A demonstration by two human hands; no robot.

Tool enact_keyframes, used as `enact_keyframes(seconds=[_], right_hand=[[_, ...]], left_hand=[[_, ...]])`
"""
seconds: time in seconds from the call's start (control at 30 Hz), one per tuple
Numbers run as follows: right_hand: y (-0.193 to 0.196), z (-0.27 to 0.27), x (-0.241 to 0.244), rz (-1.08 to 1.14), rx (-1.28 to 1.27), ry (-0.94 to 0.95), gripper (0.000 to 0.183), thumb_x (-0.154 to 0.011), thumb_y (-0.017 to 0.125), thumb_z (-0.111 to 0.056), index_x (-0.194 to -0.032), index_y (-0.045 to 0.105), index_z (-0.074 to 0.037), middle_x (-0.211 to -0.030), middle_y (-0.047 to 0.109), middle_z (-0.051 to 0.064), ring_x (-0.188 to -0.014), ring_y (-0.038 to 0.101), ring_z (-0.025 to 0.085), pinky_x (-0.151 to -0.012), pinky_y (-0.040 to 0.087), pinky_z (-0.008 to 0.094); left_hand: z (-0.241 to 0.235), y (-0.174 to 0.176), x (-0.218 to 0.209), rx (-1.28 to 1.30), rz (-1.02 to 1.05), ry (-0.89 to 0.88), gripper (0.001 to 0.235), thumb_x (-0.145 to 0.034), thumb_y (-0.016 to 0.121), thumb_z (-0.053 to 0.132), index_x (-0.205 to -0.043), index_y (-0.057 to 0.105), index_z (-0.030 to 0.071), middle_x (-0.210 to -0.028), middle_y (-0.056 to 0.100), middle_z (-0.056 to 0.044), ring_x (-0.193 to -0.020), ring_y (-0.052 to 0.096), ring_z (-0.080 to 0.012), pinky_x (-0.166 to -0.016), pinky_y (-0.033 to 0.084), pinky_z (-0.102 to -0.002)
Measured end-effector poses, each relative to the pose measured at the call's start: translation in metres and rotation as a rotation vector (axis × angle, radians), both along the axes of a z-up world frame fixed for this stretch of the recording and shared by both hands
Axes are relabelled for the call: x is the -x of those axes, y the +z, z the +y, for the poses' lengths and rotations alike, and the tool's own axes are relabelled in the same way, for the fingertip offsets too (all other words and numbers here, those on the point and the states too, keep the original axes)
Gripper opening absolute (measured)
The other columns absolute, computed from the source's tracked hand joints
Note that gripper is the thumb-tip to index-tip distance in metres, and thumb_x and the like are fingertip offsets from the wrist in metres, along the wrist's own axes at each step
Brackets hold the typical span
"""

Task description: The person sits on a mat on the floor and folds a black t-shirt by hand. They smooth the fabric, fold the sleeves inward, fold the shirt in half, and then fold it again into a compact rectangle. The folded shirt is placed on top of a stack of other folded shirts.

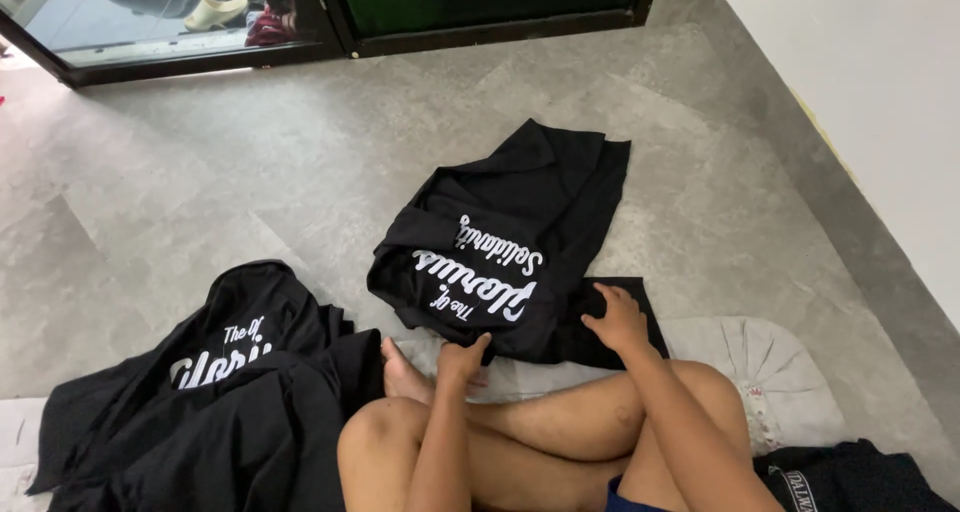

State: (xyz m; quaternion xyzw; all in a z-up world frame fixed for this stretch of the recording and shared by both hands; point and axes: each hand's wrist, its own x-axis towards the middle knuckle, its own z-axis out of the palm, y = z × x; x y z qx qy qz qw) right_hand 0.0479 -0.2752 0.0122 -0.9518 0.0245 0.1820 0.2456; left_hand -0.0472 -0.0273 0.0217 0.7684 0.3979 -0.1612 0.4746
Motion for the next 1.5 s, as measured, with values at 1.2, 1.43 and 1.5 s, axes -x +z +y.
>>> enact_keyframes(seconds=[1.2,1.43,1.5], right_hand=[[-0.051,-0.014,-0.061,0.184,-0.464,-0.178,0.045,-0.081,0.062,-0.042,-0.112,0.063,-0.009,-0.094,0.066,0.015,-0.07,0.064,0.027,-0.046,0.047,0.034],[-0.07,-0.05,-0.096,0.213,-0.651,-0.614,0.077,-0.081,0.068,-0.038,-0.134,0.032,0.004,-0.124,0.049,0.026,-0.098,0.06,0.033,-0.072,0.054,0.048],[-0.07,-0.043,-0.102,0.19,-0.757,-0.736,0.067,-0.085,0.063,-0.032,-0.134,0.031,0.002,-0.118,0.052,0.026,-0.093,0.063,0.033,-0.058,0.054,0.04]], left_hand=[[0.019,-0.067,-0.025,0.18,-0.181,0.332,0.076,-0.072,0.07,0.038,-0.135,0.039,0.008,-0.13,0.049,-0.013,-0.12,0.047,-0.0265,-0.096,0.043,-0.045],[0.017,-0.054,-0.032,0.092,-0.19,0.194,0.073,-0.073,0.069,0.031,-0.131,0.04,-0.004,-0.125,0.05,-0.023,-0.119,0.047,-0.035,-0.094,0.042,-0.048],[0.019,-0.062,-0.037,0.04,-0.21,0.124,0.069,-0.073,0.069,0.028,-0.128,0.043,-0.003,-0.122,0.052,-0.024,-0.117,0.048,-0.0364,-0.093,0.043,-0.049]])
